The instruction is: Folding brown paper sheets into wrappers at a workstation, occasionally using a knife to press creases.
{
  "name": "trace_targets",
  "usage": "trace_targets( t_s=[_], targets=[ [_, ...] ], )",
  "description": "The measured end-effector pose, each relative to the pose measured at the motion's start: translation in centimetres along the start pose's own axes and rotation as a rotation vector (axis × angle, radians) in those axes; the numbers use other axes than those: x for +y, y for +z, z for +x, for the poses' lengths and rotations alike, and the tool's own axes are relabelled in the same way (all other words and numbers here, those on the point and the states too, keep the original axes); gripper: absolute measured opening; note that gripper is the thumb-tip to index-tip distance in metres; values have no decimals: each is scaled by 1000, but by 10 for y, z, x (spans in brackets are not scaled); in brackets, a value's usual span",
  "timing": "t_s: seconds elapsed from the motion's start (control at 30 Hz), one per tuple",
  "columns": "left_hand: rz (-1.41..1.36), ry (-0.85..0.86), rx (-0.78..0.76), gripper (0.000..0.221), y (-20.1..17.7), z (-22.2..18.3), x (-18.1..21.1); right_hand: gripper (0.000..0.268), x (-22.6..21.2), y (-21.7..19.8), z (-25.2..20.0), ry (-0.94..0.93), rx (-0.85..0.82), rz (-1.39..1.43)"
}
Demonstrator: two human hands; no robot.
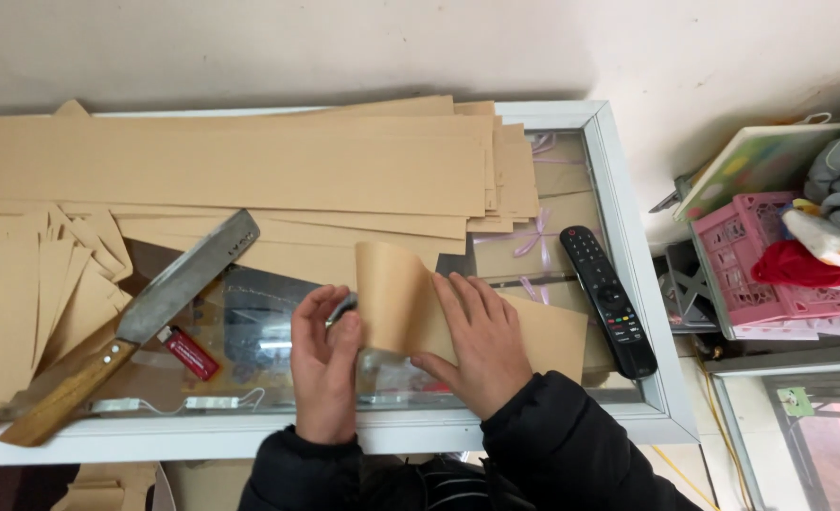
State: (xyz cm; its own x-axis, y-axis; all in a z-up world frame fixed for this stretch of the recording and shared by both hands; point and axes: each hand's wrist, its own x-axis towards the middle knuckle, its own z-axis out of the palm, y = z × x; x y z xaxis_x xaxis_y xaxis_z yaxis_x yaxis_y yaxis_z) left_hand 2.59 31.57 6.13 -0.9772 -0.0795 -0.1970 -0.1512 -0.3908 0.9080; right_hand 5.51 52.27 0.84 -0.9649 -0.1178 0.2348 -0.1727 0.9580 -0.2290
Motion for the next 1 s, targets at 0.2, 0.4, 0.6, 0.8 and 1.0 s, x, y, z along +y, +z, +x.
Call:
trace_targets(
  t_s=[0.2, 0.4, 0.6, 0.8, 1.0],
  targets=[
    [46, -108, -201, 44, -20, 2, -40, 123, -9, -3, 3, 39, -30, -37],
    [629, -67, 43, 40, -27, 19, -33, 125, -23, -17, 8, 48, -66, -30],
    [287, 111, 101, 33, -67, 24, 27, 109, 8, -48, 8, 148, 51, 175],
    [-108, 120, 156, 40, -102, 26, 70, 96, 20, -72, 13, 654, -155, 1011],
    [-279, 38, 72, 33, -119, 13, 84, 78, 6, -47, 16, 699, -269, 1306]
  ],
)
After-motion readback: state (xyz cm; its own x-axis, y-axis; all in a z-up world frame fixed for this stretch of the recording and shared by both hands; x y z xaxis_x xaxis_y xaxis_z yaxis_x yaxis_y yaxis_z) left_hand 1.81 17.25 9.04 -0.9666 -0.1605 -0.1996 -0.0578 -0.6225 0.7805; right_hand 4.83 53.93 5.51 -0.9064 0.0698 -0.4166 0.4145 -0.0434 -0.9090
